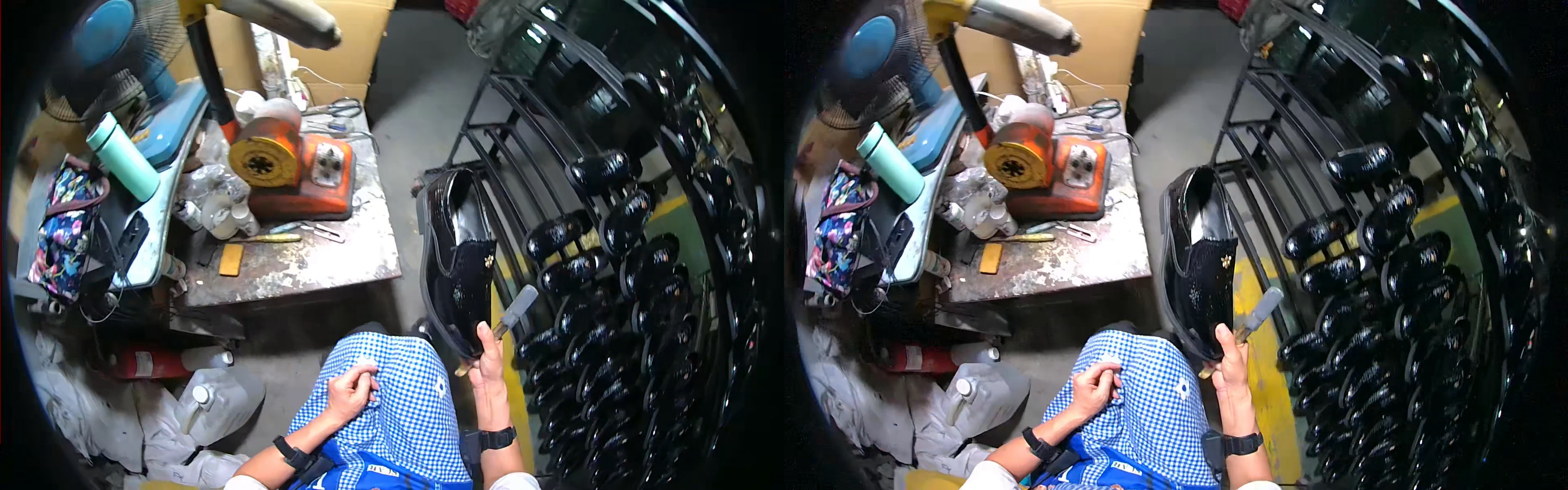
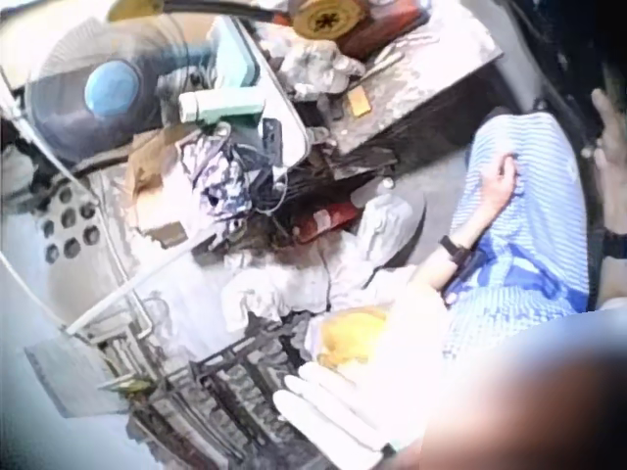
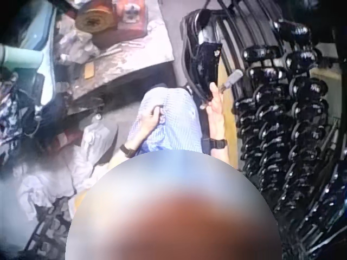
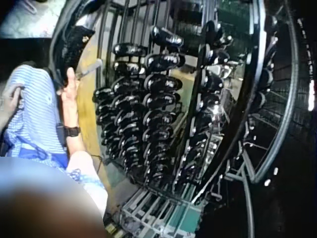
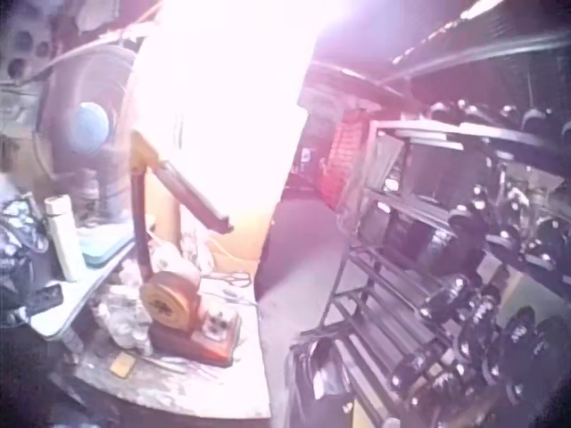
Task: Polishing and cleaning finished black shoes before placement on a rack.
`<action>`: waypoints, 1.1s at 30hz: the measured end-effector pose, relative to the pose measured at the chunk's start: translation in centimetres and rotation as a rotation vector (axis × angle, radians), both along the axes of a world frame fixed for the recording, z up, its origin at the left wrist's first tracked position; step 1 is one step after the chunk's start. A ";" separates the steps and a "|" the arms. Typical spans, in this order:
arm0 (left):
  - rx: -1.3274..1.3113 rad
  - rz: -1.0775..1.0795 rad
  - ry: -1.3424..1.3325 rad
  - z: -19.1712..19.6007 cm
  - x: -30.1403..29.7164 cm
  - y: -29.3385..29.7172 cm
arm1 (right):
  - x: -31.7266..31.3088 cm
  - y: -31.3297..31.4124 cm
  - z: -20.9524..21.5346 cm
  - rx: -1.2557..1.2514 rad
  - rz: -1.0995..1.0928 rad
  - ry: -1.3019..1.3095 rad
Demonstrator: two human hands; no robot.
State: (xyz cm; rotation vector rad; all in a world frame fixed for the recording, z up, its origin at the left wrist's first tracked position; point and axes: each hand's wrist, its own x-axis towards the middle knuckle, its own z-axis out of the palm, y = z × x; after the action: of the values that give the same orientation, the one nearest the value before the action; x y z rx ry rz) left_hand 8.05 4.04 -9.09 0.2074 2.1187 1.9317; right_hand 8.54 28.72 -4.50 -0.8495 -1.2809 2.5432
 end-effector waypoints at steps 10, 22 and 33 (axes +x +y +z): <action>-0.033 -0.008 0.048 -0.8 0.1 -0.8 | -17.1 -4.2 7.0 0.096 0.070 0.084; 0.021 -0.001 0.028 -0.9 -0.4 -1.7 | -28.9 -8.5 10.1 0.006 0.225 0.132; 0.105 0.069 -0.234 0.0 -0.1 -1.8 | -29.3 -10.0 12.4 -0.026 0.212 0.090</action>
State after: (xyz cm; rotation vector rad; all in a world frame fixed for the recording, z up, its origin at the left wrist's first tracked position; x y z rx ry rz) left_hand 7.96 2.24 -9.06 -0.0704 1.8993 1.9987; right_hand -20.77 18.75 7.92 -0.6255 -1.3797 2.7297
